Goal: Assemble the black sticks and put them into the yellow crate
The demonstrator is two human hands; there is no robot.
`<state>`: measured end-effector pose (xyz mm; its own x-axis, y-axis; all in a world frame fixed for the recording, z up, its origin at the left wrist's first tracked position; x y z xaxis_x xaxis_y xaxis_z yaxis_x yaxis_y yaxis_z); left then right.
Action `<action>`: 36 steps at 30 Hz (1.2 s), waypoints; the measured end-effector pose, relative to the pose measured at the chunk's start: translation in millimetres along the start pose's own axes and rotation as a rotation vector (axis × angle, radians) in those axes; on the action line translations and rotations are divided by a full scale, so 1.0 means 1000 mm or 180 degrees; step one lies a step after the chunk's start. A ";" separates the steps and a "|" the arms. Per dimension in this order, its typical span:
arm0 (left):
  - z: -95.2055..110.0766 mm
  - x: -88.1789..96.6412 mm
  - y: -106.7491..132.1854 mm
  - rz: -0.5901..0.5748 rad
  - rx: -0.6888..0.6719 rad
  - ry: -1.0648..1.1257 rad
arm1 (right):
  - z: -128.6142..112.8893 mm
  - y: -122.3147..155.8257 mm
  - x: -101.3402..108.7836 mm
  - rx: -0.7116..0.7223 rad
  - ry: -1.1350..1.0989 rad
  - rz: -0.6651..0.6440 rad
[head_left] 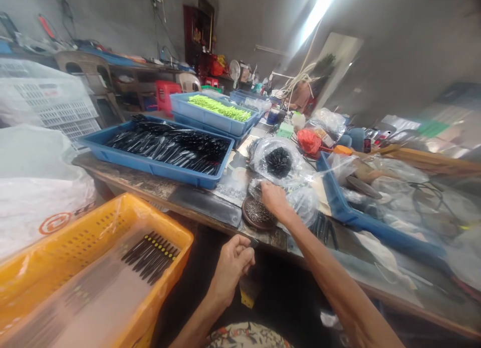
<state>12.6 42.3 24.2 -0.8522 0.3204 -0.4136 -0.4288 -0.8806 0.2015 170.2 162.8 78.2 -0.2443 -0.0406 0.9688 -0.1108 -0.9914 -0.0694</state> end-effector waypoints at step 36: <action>0.004 -0.003 -0.001 -0.0048 0.0024 0.0139 | 0.027 0.011 0.017 -0.0124 -0.2019 0.0367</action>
<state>14.7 43.4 28.5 -0.8319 0.3180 -0.4548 -0.4439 -0.8732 0.2014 191.2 147.9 100.8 0.3589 -0.2239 0.9061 -0.1555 -0.9716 -0.1784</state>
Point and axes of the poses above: each hand's wrist, its own y-axis away from the middle knuckle, its own x-axis out of the back of the hand, z = x × y, the point moved 4 cm from there along -y, towards the middle knuckle, and after that the axes turned 1 degree about y, right-handed, at the moved point
